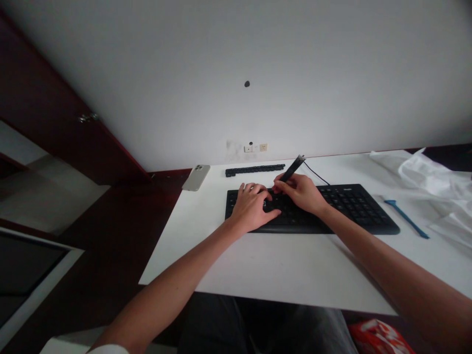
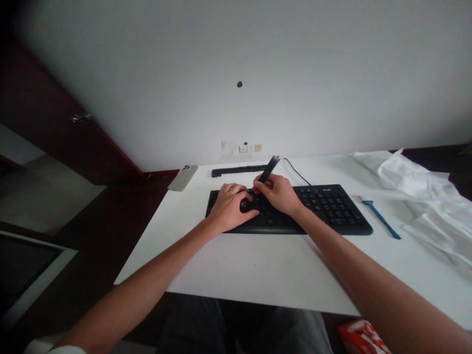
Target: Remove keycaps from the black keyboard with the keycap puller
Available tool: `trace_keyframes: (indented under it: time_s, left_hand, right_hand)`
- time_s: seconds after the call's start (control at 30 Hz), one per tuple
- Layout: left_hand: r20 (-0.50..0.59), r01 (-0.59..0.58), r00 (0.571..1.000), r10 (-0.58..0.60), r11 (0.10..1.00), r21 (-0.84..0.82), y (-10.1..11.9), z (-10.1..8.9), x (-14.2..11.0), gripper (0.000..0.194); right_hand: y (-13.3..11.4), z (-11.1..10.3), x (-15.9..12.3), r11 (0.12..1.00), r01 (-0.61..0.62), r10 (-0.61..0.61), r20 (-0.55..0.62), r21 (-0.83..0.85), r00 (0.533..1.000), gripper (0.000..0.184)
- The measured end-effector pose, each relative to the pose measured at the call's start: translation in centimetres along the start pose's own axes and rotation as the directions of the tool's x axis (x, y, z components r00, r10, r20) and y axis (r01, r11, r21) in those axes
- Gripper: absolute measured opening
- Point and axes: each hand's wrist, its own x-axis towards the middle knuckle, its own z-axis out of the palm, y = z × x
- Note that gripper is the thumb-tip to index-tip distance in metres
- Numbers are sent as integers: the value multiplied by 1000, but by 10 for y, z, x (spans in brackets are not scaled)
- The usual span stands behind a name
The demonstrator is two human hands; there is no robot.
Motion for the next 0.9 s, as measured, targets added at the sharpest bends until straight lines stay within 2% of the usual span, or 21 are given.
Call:
trace_keyframes:
  time_s: [0.23, 0.4, 0.57, 0.77, 0.9]
  left_hand:
    - [-35, 9, 999, -11, 998, -59, 0, 2, -2, 25]
    - [-39, 19, 999, -21, 998, -57, 1, 1, -4, 24]
    - [-32, -8, 999, 9, 1000, 14, 7, -1, -7, 29]
    - [-73, 7, 997, -4, 999, 50, 4, -10, -9, 14]
    - [-93, 44, 995, -40, 998, 40, -3, -9, -8, 11]
  right_hand:
    - [-7, 0, -2, 995, -85, 87, 48, -43, 995, 33]
    - [-9, 1, -2, 997, -71, 72, 103, -18, 992, 31]
    - [-10, 3, -3, 997, -81, 78, 137, 20, 987, 30]
    - [-12, 5, -4, 998, -66, 65, 138, 4, 988, 33]
    - [-12, 4, -3, 998, -57, 56, 158, 4, 986, 34]
